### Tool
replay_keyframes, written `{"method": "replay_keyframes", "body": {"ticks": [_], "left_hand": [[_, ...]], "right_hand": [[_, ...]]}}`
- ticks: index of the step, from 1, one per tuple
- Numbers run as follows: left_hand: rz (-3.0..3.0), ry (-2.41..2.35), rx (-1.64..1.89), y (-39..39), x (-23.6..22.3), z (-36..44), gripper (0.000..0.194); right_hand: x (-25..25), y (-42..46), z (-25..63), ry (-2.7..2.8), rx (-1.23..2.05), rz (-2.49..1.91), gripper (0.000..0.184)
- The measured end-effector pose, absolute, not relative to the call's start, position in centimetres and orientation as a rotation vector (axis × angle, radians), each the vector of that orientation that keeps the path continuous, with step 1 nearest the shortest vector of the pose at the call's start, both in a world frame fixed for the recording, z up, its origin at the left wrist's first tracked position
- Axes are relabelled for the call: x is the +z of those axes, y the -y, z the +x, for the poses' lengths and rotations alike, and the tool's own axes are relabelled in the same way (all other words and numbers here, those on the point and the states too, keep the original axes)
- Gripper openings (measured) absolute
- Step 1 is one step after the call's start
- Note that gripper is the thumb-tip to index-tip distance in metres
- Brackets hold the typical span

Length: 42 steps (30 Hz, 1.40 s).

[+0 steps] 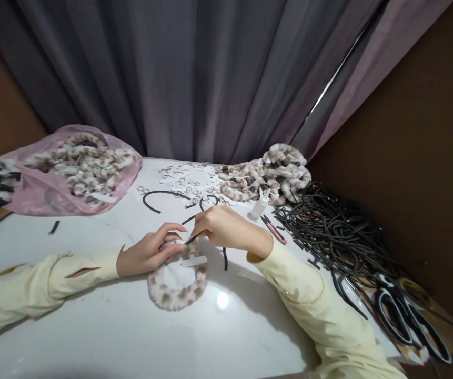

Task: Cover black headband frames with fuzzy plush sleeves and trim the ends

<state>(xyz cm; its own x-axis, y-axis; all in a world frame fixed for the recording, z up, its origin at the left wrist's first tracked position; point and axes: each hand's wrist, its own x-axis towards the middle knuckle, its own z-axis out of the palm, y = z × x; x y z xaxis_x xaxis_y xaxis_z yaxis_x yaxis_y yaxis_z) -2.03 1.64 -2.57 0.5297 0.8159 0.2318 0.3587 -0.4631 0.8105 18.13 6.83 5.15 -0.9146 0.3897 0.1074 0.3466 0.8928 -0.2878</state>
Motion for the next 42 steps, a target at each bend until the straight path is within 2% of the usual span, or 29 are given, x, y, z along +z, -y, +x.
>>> {"method": "replay_keyframes", "body": {"ticks": [3,5,12,17,20,22,30,37,39,42], "left_hand": [[2.388,-0.841,0.952,-1.3,-3.2,-2.1,0.027],[2.555,-0.697,1.091,-1.2,-3.3,-2.1,0.028],[2.684,-0.501,1.124,-1.0,-2.8,-2.2,0.031],[2.458,-0.82,1.093,-0.7,-2.5,-2.0,0.018],[2.034,-1.168,0.991,-1.0,-1.9,-1.7,0.015],[1.729,-1.234,0.967,-1.4,-1.4,-1.4,0.015],[0.873,-1.028,1.001,-2.7,-0.3,-1.5,0.009],[0.635,-0.88,0.992,-3.8,-1.5,-2.1,0.015],[0.641,-0.869,0.968,-3.7,-1.3,-2.1,0.016],[0.687,-0.866,0.953,-3.1,-0.6,-1.8,0.016]], "right_hand": [[5.4,-6.6,18.2,2.899,0.321,-0.552,0.047],[5.4,-6.6,18.0,2.913,0.27,-0.539,0.047],[3.9,-7.1,17.1,2.962,0.28,-0.439,0.025],[2.5,-7.7,17.0,2.905,0.31,-0.46,0.026],[2.7,-7.1,16.9,2.723,0.171,-0.76,0.029],[3.4,-6.1,16.7,2.561,0.125,-0.969,0.029],[3.9,-3.3,15.4,2.664,0.694,-1.14,0.026],[2.6,-2.7,14.6,2.633,0.583,-1.31,0.032],[2.0,-3.0,14.6,2.594,0.728,-1.278,0.026],[1.0,-3.9,14.5,2.442,1.177,-1.249,0.02]]}}
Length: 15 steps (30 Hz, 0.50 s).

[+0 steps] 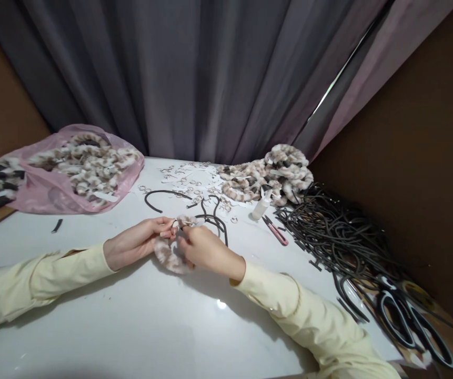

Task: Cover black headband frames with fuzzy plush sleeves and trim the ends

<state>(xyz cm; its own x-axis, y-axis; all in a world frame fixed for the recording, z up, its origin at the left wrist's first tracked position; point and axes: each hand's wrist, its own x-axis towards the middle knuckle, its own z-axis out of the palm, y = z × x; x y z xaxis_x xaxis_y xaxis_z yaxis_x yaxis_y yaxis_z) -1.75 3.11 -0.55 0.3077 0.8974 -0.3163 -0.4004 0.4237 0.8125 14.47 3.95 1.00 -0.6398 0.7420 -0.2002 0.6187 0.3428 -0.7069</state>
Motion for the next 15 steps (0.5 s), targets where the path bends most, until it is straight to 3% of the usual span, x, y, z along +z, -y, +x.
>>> {"method": "replay_keyframes", "body": {"ticks": [3,8,10,15], "left_hand": [[0.924,-0.971,1.028,-2.5,0.3,-1.6,0.011],[1.766,-1.3,1.117,-2.2,0.2,-1.9,0.009],[2.016,-1.347,1.141,-2.1,-0.4,-2.2,0.013],[2.498,-1.304,1.11,-2.5,-1.6,-2.7,0.018]], "right_hand": [[0.8,-4.6,14.4,2.273,1.517,-1.248,0.02],[2.9,-3.8,14.8,2.318,1.563,-1.208,0.032],[3.8,-3.2,15.1,2.421,1.447,-1.182,0.034],[4.8,-2.5,15.9,2.639,0.682,-1.095,0.023]]}}
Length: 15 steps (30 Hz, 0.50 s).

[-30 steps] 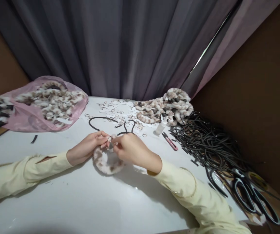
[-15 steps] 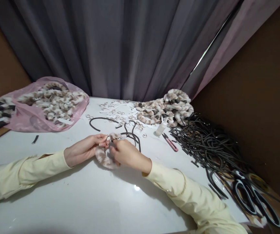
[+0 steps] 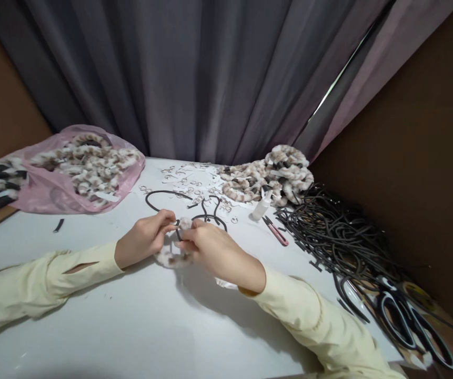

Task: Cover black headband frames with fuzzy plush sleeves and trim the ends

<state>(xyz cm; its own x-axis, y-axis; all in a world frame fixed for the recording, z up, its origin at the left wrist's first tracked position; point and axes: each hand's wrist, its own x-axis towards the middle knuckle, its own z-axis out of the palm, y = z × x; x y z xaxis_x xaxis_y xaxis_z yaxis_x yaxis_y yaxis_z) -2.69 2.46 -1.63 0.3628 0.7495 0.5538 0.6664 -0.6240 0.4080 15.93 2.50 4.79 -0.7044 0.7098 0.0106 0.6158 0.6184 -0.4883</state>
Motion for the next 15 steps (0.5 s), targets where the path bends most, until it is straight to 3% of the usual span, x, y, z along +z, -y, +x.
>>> {"method": "replay_keyframes", "body": {"ticks": [3,8,15], "left_hand": [[2.73,-1.295,0.995,-2.7,-1.8,-2.9,0.025],[2.9,-1.257,0.842,-2.6,-2.0,-3.0,0.029],[2.935,-0.767,0.956,-2.2,-2.4,-2.8,0.025]], "right_hand": [[5.3,-2.4,16.0,2.68,0.59,-1.023,0.023],[6.5,-2.2,15.8,2.729,0.936,-1.11,0.029],[6.4,-4.0,16.1,2.504,1.046,-1.107,0.03]]}}
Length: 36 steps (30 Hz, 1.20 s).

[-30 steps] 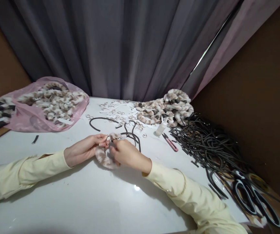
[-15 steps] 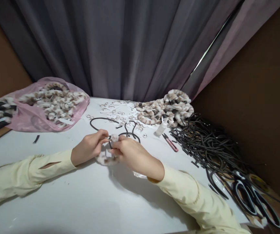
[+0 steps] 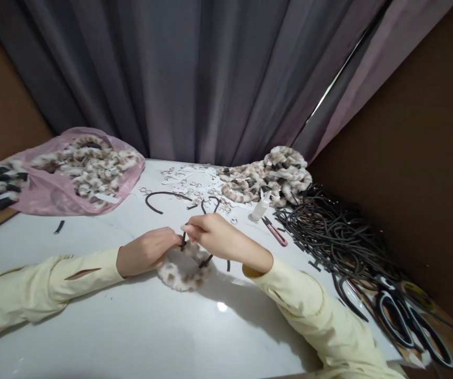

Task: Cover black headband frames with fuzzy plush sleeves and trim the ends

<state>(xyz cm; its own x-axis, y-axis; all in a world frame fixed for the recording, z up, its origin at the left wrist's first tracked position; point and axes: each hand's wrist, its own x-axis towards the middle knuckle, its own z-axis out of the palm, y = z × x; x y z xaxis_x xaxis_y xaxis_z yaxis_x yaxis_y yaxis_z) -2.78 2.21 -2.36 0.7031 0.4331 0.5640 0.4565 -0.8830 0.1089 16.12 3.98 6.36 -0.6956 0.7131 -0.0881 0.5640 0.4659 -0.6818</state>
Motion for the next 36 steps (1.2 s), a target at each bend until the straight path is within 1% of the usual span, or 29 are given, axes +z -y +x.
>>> {"method": "replay_keyframes", "body": {"ticks": [4,9,11,13,14,15,17,19,20,22,23,25,28,31,34,36], "left_hand": [[-2.886,0.677,-1.063,-2.1,-2.5,-2.7,0.023],[-2.896,0.539,-0.973,-1.9,-1.9,-2.5,0.032],[-2.892,0.49,-0.987,-1.7,-1.8,-2.5,0.032],[-2.904,0.509,-1.047,-1.5,-1.9,-2.4,0.029],[-2.923,0.543,-1.09,-1.4,-2.0,-2.4,0.028],[-2.949,0.597,-1.136,-1.3,-2.1,-2.3,0.026],[-3.004,0.778,-1.236,-1.1,-2.3,-2.2,0.023],[-3.047,1.065,-1.318,-1.0,-2.5,-2.0,0.017],[-3.056,1.238,-1.348,-1.1,-2.4,-1.8,0.014],[-3.038,1.579,-1.4,-1.3,-2.4,-1.6,0.009],[-3.019,1.713,-1.426,-1.5,-2.3,-1.5,0.007],[-2.971,1.849,-1.497,-1.8,-2.4,-1.5,0.007],[-2.933,1.695,-1.586,-2.0,-2.9,-1.6,0.006],[-2.933,1.23,-1.581,-1.7,-3.7,-1.7,0.011],[-2.94,0.827,-1.491,-1.4,-4.2,-1.7,0.017],[-2.966,0.793,-1.484,-1.2,-4.1,-1.6,0.018]], "right_hand": [[5.0,-5.5,16.1,2.401,1.202,-1.123,0.033],[4.1,-5.5,15.7,2.274,1.472,-1.065,0.039],[4.1,-5.3,15.5,2.199,1.631,-1.047,0.04],[4.2,-5.3,15.5,2.123,1.742,-1.027,0.039],[4.3,-5.5,15.6,2.097,1.743,-1.01,0.036],[4.4,-5.8,15.8,2.085,1.7,-0.988,0.033],[4.6,-6.7,16.3,2.103,1.469,-0.934,0.031],[4.7,-7.8,17.1,2.161,1.099,-0.882,0.034],[4.8,-8.2,17.4,2.186,0.885,-0.88,0.033],[4.9,-8.6,17.8,2.221,0.546,-0.911,0.023],[4.9,-8.4,17.9,2.255,0.487,-0.94,0.018],[4.6,-7.5,17.7,2.369,0.586,-0.995,0.016],[3.6,-5.4,17.4,2.526,0.926,-0.989,0.025],[2.4,-3.6,17.4,2.496,1.135,-0.974,0.027],[1.5,-2.6,17.8,2.4,1.187,-0.977,0.025],[1.1,-2.2,17.9,2.345,1.132,-0.974,0.024]]}}
